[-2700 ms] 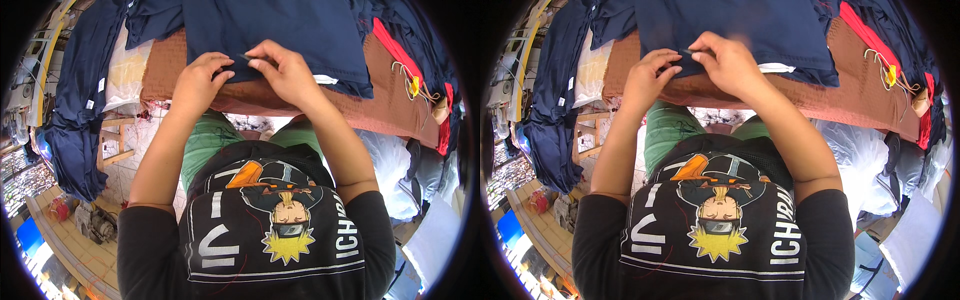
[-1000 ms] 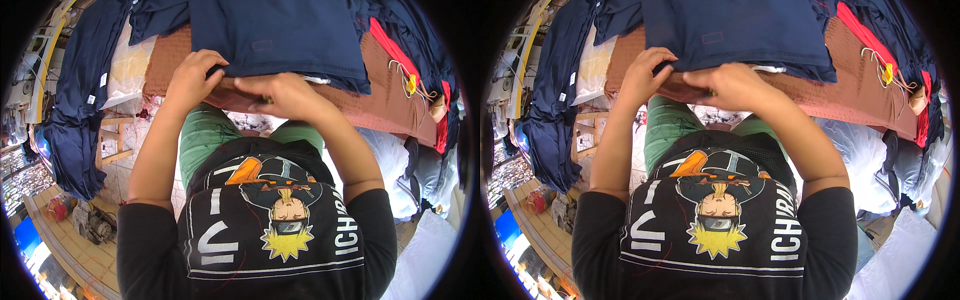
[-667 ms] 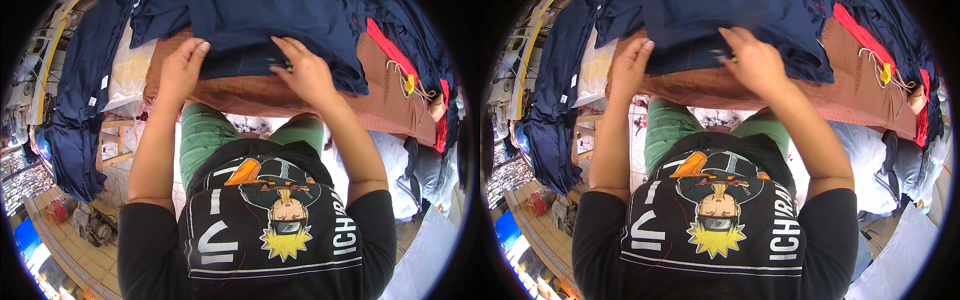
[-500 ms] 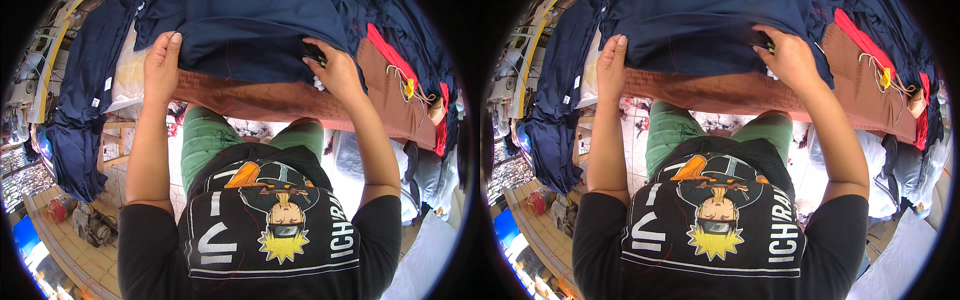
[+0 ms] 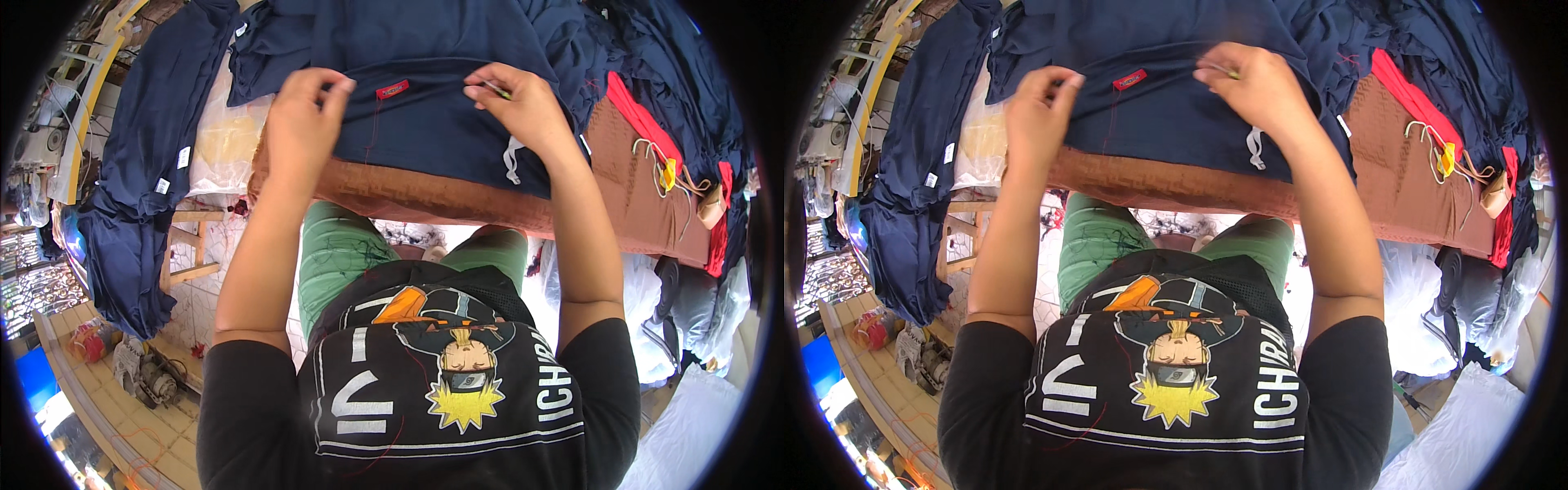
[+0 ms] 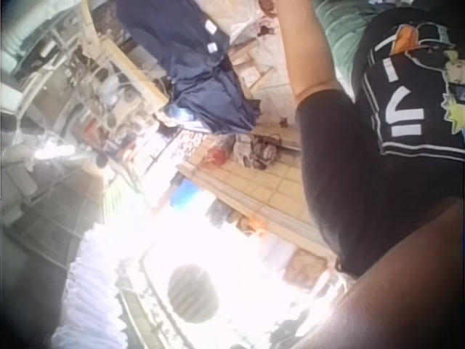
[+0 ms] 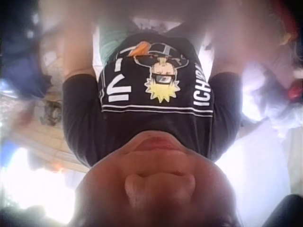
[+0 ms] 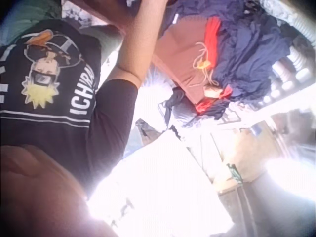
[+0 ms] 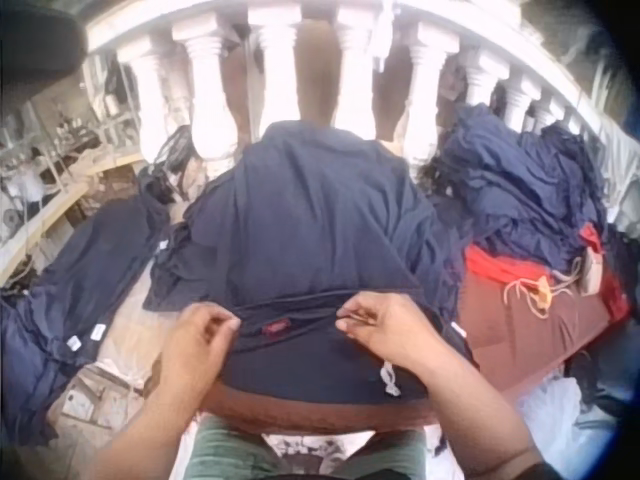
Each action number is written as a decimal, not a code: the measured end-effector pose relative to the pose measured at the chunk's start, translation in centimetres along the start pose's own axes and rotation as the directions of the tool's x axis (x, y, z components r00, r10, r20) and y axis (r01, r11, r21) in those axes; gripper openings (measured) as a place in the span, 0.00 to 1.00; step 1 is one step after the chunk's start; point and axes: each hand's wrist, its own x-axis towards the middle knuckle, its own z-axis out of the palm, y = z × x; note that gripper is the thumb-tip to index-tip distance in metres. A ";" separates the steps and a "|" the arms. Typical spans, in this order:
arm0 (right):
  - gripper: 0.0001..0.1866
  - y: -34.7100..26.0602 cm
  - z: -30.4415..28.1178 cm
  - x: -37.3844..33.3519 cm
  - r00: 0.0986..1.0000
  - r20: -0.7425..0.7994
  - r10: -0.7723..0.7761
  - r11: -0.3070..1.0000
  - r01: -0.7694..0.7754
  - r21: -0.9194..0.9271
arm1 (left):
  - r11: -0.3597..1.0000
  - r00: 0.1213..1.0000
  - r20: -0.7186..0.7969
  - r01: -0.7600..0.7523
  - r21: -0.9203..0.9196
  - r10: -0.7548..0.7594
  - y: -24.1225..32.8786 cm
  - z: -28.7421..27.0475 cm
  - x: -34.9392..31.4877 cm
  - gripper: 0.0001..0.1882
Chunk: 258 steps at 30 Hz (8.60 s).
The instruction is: The person uses thread nippers to trim excess threads and remove small white labels from navy blue garments on a padded workspace. They handle several items one at a time, flipping them over to inspect seams and moving finished items to a pile.
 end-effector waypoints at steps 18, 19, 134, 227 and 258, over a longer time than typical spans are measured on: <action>0.12 -0.5 6.5 5.4 0.991 0.036 -0.126 0.992 0.125 0.023 | 0.985 0.966 0.205 0.167 -0.039 -0.155 -2.1 3.1 -0.5 0.11; 0.12 -0.7 6.4 5.3 0.990 0.029 -0.138 0.990 0.138 0.031 | 0.976 0.949 0.245 0.215 -0.036 -0.200 -2.2 2.9 -0.1 0.12; 0.18 -0.2 -0.9 -10.9 0.984 0.077 0.159 0.987 -0.160 0.009 | 0.898 0.843 0.373 -0.255 -0.359 0.388 4.6 2.3 -5.1 0.15; 0.11 2.1 1.2 -8.8 0.983 0.004 0.184 0.959 -0.180 0.217 | 0.891 0.785 0.444 -0.447 -0.078 0.432 4.4 7.0 -4.6 0.25; 0.13 0.2 1.5 -6.8 0.997 -0.068 0.040 0.999 -0.041 -0.017 | 0.960 0.876 0.394 -0.258 -0.106 0.278 4.8 7.7 -2.6 0.08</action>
